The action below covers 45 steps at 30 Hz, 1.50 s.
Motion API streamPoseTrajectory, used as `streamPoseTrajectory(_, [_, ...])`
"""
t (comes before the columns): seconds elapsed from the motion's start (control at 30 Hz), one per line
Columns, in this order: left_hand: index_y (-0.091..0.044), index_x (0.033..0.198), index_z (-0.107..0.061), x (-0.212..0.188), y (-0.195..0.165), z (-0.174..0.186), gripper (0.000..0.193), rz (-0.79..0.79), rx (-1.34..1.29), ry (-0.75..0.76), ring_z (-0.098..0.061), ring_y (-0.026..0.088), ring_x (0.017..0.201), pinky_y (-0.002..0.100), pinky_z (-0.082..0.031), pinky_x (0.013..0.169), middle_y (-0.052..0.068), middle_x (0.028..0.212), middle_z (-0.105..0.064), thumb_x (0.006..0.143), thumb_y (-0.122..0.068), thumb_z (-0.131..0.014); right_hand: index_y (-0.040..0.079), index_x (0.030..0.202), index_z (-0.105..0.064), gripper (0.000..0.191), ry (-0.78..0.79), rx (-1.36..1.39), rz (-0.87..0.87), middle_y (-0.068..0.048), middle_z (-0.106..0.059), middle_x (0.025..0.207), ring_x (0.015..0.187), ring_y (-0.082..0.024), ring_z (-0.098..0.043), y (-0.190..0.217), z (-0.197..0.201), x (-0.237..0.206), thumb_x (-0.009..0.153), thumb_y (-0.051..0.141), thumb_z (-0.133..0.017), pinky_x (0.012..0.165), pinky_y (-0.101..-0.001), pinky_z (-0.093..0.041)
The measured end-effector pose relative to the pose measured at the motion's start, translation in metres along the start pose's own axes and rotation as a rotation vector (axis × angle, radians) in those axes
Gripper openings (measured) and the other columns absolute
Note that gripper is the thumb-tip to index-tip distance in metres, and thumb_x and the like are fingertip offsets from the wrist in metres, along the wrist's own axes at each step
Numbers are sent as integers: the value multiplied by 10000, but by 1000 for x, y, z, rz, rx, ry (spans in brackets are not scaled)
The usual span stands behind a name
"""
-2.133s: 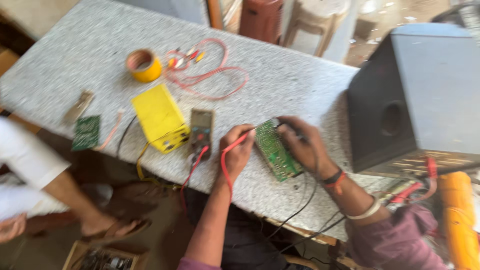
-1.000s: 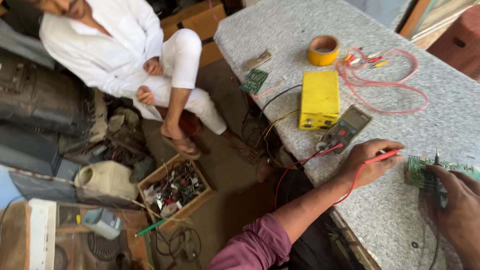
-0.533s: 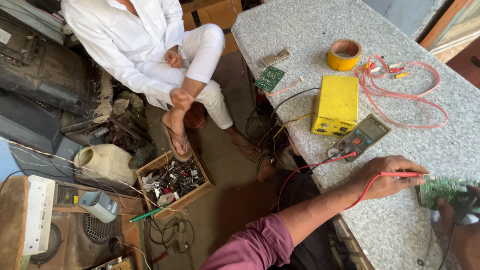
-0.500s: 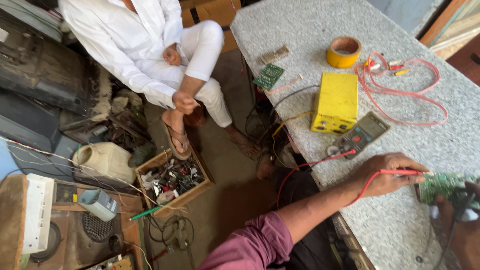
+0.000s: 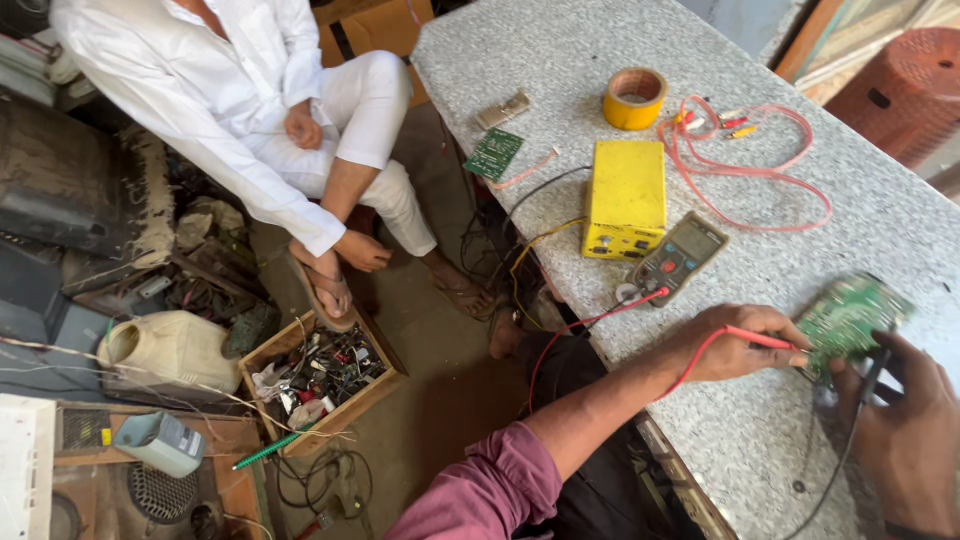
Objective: The person uses a multimeter to test points on a brown circuit board, then flips it over and tests the green side. They move the probes between multiple test points while seated at a workbench.
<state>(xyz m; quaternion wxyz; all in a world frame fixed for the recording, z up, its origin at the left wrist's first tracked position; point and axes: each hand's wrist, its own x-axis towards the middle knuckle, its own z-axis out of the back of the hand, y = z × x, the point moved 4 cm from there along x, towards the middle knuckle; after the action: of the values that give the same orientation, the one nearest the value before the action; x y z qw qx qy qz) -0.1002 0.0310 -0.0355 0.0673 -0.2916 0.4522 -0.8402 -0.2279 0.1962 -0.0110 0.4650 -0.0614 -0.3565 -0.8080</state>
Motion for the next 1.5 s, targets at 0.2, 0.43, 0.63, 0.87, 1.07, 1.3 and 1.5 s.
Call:
streamPoseTrajectory(0.2, [-129,1102,-776,-4,-3,-3,331,0,-67,64,-761,200,985,331,-598,870,60,1044,-775,901,-393,-756,-51,1430,-596,474,113,484,-132,-128,-721,1225,1007,-111,-656,0,-6,4,1055,204,-735,914,-264,-520])
streamPoseTrajectory(0.43, [-111,1099,-752,-5,-4,4,274,-83,-96,-69,-755,200,947,323,-600,865,66,1013,-758,909,-306,-787,-61,1250,-624,341,32,436,-210,-128,-717,998,883,-103,-648,-2,-1,2,1040,171,-760,791,-250,-507])
streamPoseTrajectory(0.63, [-76,1081,-743,-11,-20,19,234,-45,-121,-73,-740,238,947,341,-585,819,94,1016,-733,910,-231,-783,-2,1143,-595,317,97,594,-436,-36,-654,803,623,-95,-568,18,-2,-3,924,168,-747,493,-270,-425])
streamPoseTrajectory(0.87, [-38,1064,-746,-11,-43,36,205,-38,-117,-45,-739,257,918,348,-581,782,118,1000,-739,895,-141,-797,21,1111,-606,290,79,526,-289,-21,-673,852,718,-62,-625,34,0,-1,893,130,-764,570,-226,-508])
streamPoseTrajectory(1.07, [-18,1072,-742,-8,-52,44,202,-2,-138,-57,-741,257,910,339,-590,759,128,1027,-741,900,-116,-779,48,1115,-620,276,99,586,-404,-9,-676,832,690,-57,-570,43,-4,-3,884,98,-761,538,-237,-454])
streamPoseTrajectory(1.3, [-21,1076,-733,-11,-54,45,206,21,-120,-45,-739,247,889,332,-591,751,121,994,-731,910,-131,-783,20,1091,-640,212,56,594,-442,-42,-678,830,700,-88,-601,47,4,-3,986,200,-683,575,-260,-475])
streamPoseTrajectory(1.5, [-28,1059,-722,-12,-54,47,207,-71,-49,-81,-724,243,956,330,-596,790,130,1054,-725,906,-144,-800,-17,1255,-599,330,-50,747,-283,-104,-746,1023,808,-113,-644,37,19,9,1028,218,-552,728,-281,-533])
